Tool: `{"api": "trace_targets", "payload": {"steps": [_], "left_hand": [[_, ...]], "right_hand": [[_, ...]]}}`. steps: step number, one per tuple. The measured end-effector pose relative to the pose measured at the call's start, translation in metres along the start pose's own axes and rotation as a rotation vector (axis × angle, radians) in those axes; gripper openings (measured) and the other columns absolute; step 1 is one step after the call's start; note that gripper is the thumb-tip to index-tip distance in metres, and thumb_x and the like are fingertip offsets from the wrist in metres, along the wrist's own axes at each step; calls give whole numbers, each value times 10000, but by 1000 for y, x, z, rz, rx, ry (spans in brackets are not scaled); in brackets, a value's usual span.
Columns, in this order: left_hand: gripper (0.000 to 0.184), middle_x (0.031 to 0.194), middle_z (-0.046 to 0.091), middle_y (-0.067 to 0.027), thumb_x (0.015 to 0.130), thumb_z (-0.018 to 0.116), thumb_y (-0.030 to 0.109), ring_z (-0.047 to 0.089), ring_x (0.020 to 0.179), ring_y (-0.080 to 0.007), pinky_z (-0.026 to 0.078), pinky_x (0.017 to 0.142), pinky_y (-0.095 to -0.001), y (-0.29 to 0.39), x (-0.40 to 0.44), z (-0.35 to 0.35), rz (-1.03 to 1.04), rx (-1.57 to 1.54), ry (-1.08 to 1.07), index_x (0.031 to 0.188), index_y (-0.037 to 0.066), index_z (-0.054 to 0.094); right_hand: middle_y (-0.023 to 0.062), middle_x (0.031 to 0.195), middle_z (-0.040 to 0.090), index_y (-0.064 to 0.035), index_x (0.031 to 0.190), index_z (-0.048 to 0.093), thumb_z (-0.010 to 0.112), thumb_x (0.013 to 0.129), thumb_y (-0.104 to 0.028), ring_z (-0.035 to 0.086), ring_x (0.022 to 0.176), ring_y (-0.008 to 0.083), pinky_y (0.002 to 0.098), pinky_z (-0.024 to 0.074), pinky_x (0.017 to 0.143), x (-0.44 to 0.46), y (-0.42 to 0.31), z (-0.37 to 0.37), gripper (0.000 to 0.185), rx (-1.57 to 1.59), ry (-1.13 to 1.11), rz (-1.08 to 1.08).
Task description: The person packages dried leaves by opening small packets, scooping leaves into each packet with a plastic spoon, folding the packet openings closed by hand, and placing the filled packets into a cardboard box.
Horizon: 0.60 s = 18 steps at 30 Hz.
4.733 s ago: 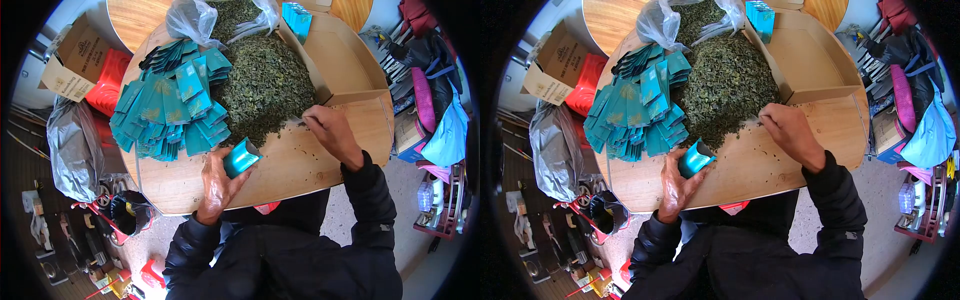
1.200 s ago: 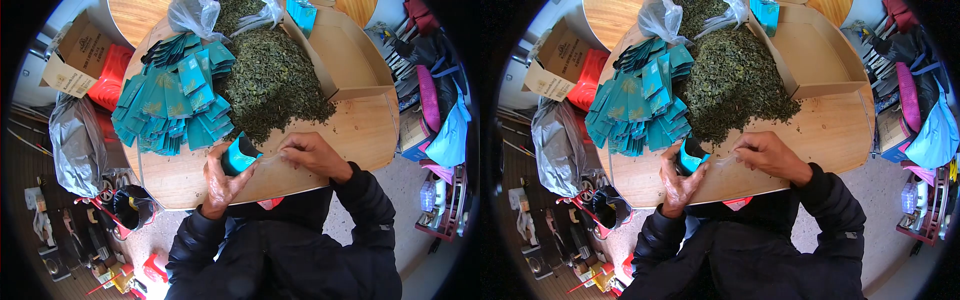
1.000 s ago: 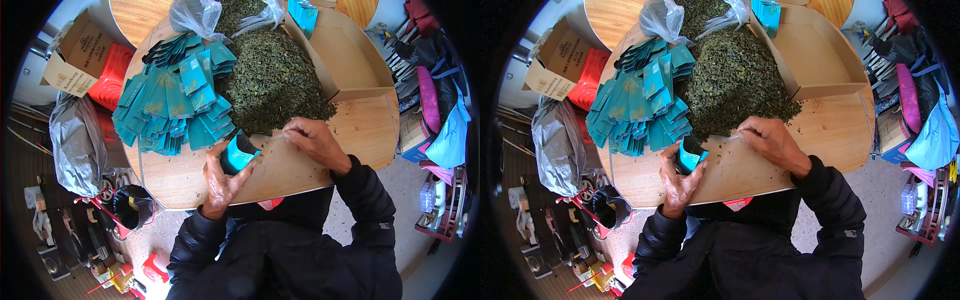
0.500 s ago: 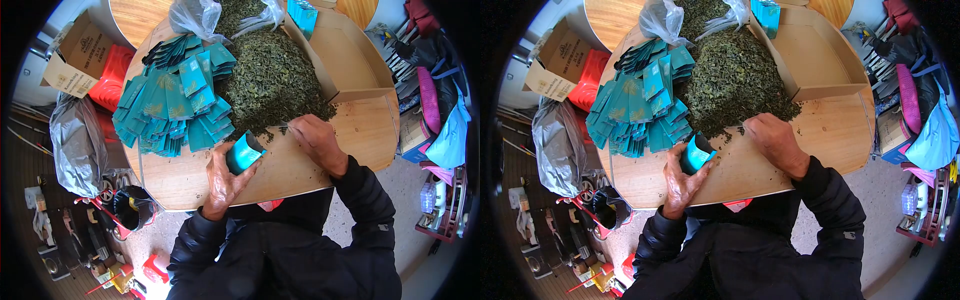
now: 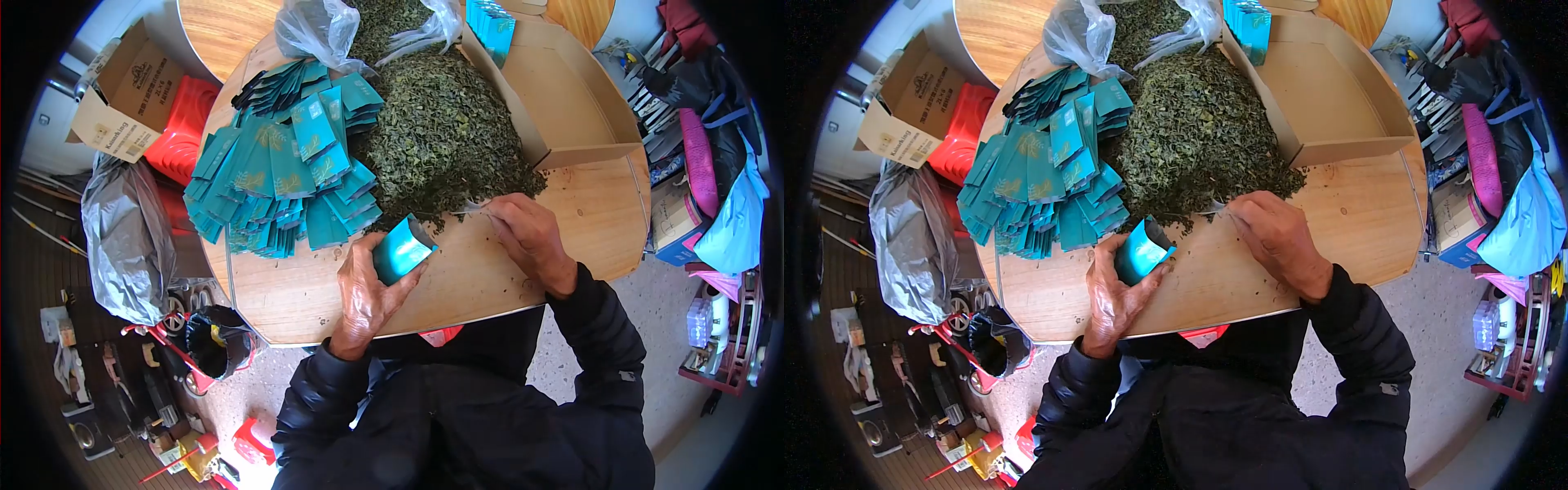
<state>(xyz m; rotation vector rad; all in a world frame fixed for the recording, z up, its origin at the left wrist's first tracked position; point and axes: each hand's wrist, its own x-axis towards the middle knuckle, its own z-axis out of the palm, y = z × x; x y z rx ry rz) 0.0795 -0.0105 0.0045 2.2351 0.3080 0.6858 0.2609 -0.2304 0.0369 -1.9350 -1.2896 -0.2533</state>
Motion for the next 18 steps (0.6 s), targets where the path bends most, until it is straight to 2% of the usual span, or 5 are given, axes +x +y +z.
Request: {"api": "trace_targets", "payload": {"steps": [18], "left_hand": [[657,1092,676,-219,749,957,194,693,971,-376,557,860,-451,1,2,-1,-17,-3,-16,1236,1,562]], "right_hand": [[173,1018,712,-13,1111,661,711,877,97,709,863,339,380,580,741,15,-26,-29,263,81,-73,-73]]}}
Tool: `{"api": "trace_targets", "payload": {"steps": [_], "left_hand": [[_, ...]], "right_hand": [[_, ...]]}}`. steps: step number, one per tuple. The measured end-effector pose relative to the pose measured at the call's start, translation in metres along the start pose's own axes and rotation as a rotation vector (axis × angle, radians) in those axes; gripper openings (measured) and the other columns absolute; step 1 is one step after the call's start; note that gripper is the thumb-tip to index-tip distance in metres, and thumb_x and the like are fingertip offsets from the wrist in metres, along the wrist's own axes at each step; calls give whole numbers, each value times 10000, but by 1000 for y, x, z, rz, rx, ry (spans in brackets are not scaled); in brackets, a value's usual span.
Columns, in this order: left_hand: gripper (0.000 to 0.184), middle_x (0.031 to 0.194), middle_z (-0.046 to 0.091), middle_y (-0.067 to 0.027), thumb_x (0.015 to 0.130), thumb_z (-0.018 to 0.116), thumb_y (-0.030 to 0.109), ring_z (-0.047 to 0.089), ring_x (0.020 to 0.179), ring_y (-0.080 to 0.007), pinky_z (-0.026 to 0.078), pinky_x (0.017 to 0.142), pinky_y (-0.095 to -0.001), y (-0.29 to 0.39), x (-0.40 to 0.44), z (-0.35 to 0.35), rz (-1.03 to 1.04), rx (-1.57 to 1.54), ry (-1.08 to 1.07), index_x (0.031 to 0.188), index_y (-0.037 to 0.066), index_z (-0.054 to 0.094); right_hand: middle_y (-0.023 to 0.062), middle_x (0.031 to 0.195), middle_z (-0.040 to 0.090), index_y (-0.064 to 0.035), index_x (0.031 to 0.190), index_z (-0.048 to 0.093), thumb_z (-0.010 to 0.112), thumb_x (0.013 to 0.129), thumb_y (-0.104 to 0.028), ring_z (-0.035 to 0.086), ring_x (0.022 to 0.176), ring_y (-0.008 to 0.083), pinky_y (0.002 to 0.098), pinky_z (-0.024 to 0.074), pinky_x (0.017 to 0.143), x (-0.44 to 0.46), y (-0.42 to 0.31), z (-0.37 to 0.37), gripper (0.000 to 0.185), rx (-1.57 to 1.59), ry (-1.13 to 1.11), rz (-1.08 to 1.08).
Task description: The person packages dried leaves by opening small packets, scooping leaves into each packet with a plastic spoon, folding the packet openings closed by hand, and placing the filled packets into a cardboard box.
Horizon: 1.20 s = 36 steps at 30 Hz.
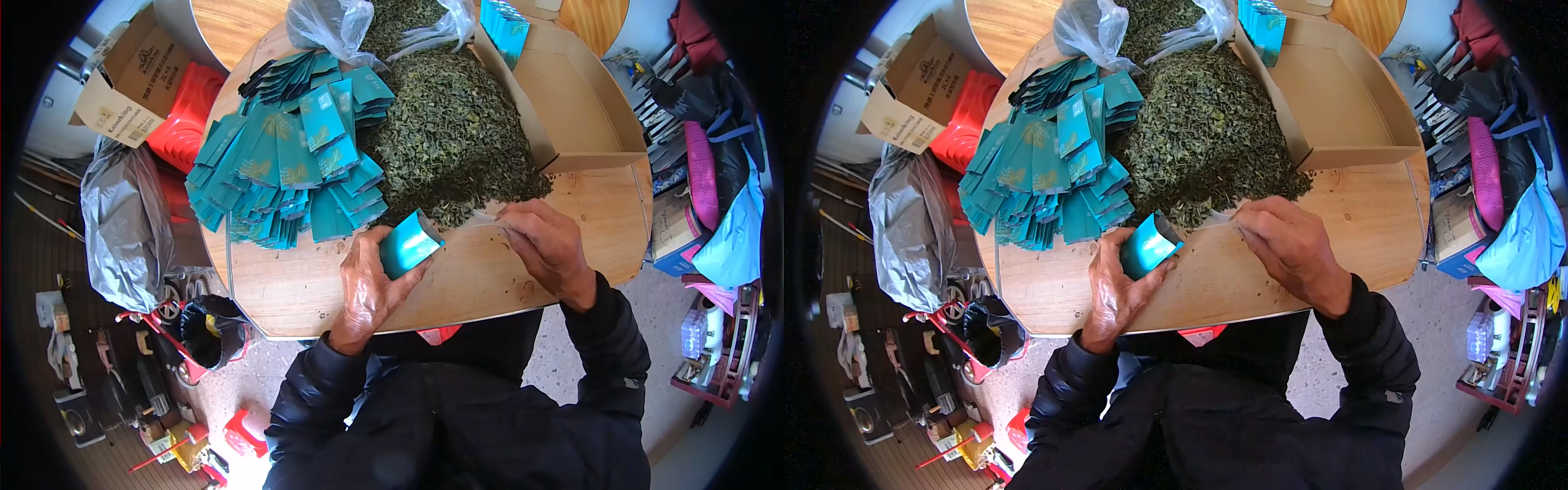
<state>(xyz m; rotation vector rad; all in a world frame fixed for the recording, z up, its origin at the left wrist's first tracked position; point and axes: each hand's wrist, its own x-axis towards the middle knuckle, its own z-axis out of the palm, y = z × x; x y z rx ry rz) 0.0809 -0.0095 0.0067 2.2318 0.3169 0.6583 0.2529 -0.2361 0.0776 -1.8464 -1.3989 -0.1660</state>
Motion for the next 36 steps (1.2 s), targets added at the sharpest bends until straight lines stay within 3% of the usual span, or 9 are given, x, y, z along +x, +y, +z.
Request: {"api": "trace_targets", "payload": {"steps": [7,9,17,20,23,25,28,36], "left_hand": [[658,1103,670,-228,749,954,192,688,999,-387,557,880,-465,2,2,-2,41,30,1,1237,-5,559],[652,1050,668,-198,765,954,228,686,908,-409,565,792,-494,3,3,-2,101,60,10,1222,14,542],[643,1071,665,-205,763,948,201,675,931,-406,562,802,-490,6,3,-2,90,37,-18,1231,15,550],[642,1077,665,-205,758,946,186,670,942,-403,556,814,-489,3,3,-2,115,18,-31,1233,17,549],[649,1085,665,-205,750,947,163,665,946,-404,550,821,-492,1,3,-3,148,-24,-35,1238,19,545],[653,1088,665,-205,745,947,148,663,947,-406,547,823,-495,1,3,-3,166,-51,-34,1241,20,542],[668,1090,668,-203,736,950,124,666,944,-407,547,817,-495,0,3,-2,196,-69,-18,1249,22,535],[709,1090,673,-214,728,958,113,671,931,-408,550,803,-483,3,2,-3,176,-83,32,1270,13,512]], "right_hand": [[161,1022,710,-22,1112,662,730,859,71,698,863,337,379,577,728,7,0,2,278,-11,-95,-109],[154,1021,709,-22,1103,662,729,851,59,695,865,333,381,577,724,12,0,1,273,-31,-140,-133],[125,992,700,-10,1032,677,721,860,-2,688,850,321,392,575,711,40,-7,-1,178,-118,-329,-255],[140,969,692,-1,1016,688,716,894,-19,684,852,329,369,571,699,41,-3,16,127,44,-327,-206],[118,952,700,11,1013,692,703,962,-45,693,806,265,330,566,682,37,-2,32,77,321,-348,-17],[82,926,700,14,1041,693,676,1026,-100,680,764,167,300,559,670,31,-7,39,116,762,-358,513],[59,916,692,12,1070,692,661,1057,-153,646,742,101,289,551,654,26,-2,42,168,988,-249,678],[64,887,702,-10,1084,685,669,1051,-175,648,703,116,301,563,640,14,1,44,169,1192,-128,837]]}}
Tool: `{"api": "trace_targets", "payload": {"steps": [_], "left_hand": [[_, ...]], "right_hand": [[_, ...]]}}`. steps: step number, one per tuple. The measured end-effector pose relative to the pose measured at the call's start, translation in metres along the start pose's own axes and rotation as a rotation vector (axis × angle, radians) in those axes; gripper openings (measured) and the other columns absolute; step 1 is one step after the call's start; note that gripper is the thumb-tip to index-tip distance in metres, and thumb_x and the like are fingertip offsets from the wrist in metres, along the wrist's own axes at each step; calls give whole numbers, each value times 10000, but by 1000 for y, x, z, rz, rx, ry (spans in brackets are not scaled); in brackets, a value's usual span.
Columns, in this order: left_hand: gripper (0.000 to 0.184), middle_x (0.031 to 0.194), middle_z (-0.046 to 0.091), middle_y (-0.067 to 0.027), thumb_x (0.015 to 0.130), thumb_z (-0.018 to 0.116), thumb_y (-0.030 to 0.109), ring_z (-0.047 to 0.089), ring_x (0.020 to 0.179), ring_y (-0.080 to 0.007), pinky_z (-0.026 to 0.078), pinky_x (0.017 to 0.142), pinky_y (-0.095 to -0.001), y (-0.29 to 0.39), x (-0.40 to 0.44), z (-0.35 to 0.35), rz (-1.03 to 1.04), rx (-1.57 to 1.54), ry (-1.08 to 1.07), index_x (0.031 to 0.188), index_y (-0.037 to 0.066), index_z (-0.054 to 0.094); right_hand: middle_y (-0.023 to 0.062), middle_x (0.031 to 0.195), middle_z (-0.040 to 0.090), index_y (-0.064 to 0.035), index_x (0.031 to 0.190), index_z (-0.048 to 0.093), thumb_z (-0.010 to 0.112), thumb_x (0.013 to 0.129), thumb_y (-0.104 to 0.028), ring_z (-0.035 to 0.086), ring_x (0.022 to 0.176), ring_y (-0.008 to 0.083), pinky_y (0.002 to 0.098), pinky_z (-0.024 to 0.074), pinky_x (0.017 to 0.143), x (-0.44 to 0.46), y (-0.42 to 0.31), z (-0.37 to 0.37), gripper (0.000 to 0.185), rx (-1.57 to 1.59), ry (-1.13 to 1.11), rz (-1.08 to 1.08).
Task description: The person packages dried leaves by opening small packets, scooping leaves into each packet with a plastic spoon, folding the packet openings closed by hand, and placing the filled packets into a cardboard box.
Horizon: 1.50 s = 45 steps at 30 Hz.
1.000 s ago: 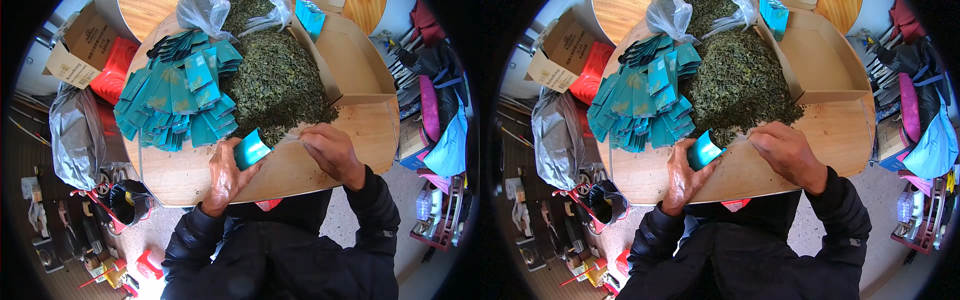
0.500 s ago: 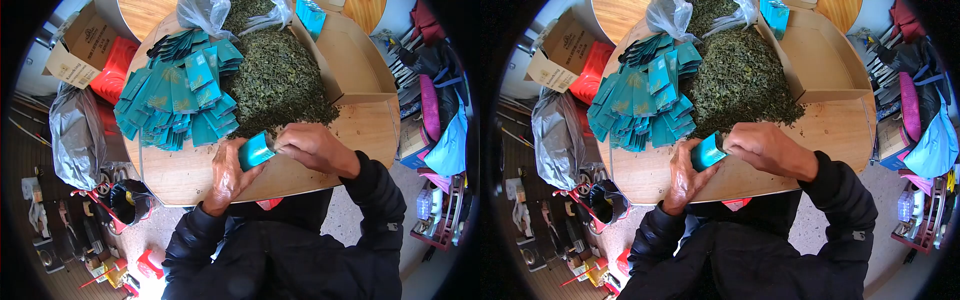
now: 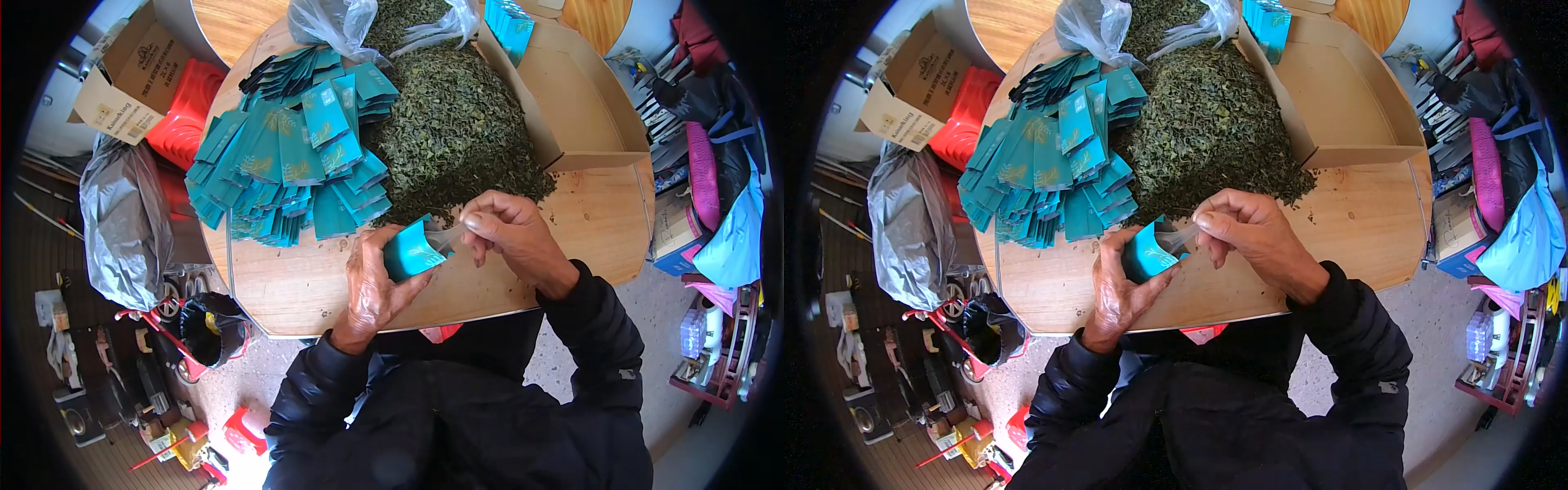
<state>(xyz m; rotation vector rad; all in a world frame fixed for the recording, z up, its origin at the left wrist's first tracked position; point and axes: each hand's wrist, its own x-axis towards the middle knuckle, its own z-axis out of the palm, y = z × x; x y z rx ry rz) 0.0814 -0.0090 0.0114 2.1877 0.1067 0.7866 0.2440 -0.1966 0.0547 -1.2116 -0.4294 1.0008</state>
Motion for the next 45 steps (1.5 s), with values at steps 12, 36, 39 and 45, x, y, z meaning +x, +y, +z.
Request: {"api": "trace_targets", "payload": {"steps": [12,36,39,45], "left_hand": [[727,1076,677,-214,741,962,131,679,919,-399,553,795,-483,-6,-3,5,0,-1,61,1293,13,504],[754,1215,615,-126,918,852,312,585,1034,-159,521,915,-340,-18,-25,-1,-243,-373,32,1427,-30,415],[744,1219,617,-129,916,855,280,593,1042,-162,526,923,-348,-18,-26,-3,-274,-349,12,1428,-22,409],[721,1031,709,-187,813,922,180,716,907,-255,578,805,-403,-18,-20,1,-171,-206,83,1320,2,441]], "right_hand": [[61,885,711,-14,1109,678,648,1057,-163,665,663,126,306,576,617,-7,-22,-6,160,32,48,-66],[85,837,680,9,1006,677,660,1003,-64,649,695,157,308,515,631,15,-9,-27,76,-966,127,-490],[131,877,686,12,1007,676,680,977,-44,673,744,253,349,536,688,18,1,-27,63,-1004,157,-613],[146,933,697,2,1040,679,699,953,-13,693,807,309,368,547,709,5,-2,-25,91,-1123,188,-703]]}}
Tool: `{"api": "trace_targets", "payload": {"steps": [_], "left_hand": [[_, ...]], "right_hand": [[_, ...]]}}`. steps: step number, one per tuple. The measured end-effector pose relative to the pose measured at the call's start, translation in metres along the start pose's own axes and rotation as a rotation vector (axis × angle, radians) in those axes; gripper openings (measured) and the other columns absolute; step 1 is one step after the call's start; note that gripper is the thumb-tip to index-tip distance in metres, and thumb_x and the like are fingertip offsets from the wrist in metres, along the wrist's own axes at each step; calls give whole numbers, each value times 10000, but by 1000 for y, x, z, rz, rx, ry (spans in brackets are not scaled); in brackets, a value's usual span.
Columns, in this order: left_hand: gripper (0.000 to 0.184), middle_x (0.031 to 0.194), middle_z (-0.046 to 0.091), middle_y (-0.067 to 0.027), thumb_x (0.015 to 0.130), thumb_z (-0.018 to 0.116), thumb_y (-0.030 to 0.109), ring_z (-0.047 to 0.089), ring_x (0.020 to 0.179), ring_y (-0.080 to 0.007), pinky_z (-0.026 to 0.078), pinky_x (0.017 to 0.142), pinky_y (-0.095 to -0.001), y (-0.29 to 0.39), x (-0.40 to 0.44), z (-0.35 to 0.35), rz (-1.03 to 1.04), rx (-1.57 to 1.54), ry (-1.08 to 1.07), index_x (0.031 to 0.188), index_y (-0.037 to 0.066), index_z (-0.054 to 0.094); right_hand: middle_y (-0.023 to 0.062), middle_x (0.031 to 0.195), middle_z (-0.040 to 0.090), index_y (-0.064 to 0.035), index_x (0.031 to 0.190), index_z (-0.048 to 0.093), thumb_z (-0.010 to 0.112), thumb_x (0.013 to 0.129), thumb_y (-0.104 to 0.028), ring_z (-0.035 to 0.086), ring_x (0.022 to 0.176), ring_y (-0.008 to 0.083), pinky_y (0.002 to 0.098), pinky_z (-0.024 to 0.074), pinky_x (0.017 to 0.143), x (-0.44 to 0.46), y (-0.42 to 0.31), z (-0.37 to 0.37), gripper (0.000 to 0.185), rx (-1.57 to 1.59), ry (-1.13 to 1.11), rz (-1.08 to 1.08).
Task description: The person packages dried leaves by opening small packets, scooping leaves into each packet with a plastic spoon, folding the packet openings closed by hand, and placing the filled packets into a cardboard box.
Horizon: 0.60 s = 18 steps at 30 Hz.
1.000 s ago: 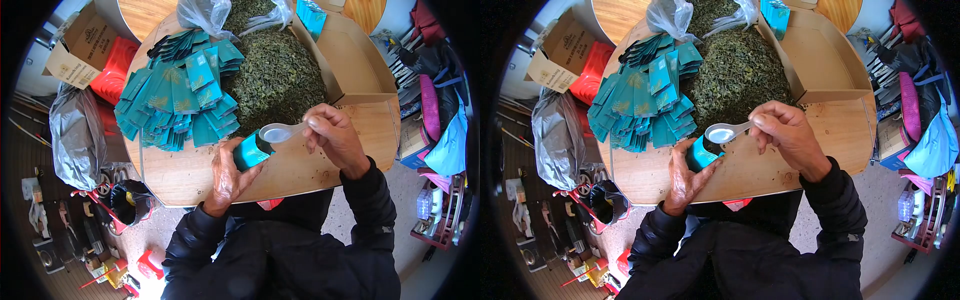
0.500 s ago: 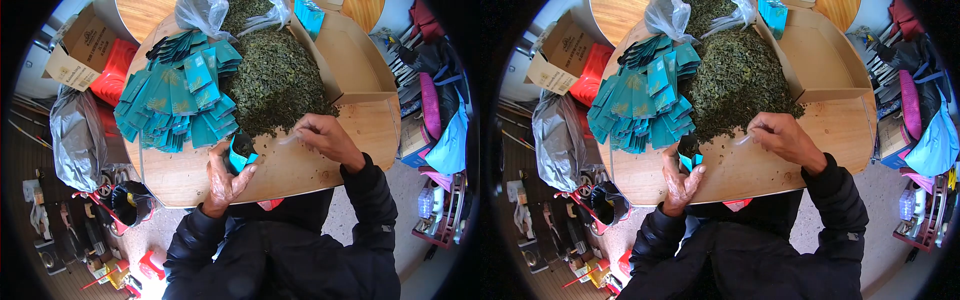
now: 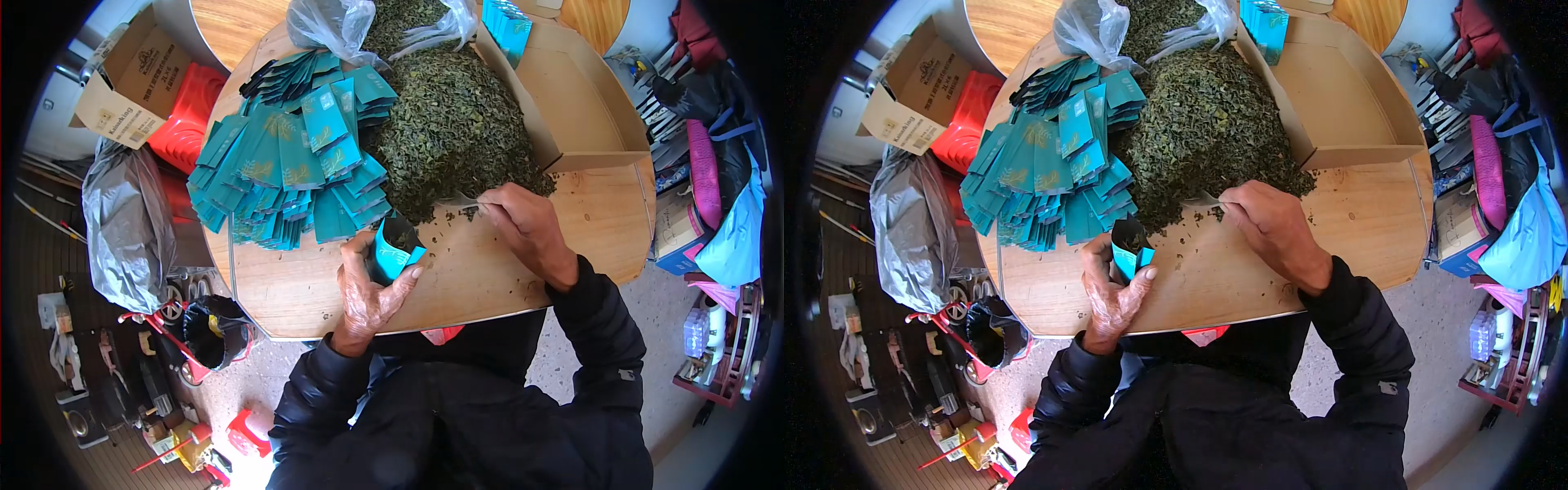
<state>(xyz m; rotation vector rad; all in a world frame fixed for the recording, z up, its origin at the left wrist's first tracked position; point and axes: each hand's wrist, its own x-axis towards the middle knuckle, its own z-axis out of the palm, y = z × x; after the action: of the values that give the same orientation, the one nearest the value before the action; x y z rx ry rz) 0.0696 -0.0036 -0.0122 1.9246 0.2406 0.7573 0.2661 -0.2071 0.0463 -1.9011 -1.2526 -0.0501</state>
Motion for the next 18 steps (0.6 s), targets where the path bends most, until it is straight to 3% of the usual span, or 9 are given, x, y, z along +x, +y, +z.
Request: {"api": "trace_targets", "payload": {"steps": [7,18], "left_hand": [[734,1023,707,-203,775,948,163,731,892,-279,586,778,-420,16,8,-1,58,175,-29,1297,13,454],[713,997,698,-227,737,974,215,719,865,-397,582,761,-461,11,10,5,63,294,-28,1251,24,519]], "right_hand": [[156,954,702,-1,1082,671,713,914,50,697,831,334,374,561,721,-11,5,-3,181,-69,39,-80],[154,969,708,-6,1066,660,712,897,75,690,824,335,382,561,719,-7,-19,-37,194,-78,53,-121]]}}
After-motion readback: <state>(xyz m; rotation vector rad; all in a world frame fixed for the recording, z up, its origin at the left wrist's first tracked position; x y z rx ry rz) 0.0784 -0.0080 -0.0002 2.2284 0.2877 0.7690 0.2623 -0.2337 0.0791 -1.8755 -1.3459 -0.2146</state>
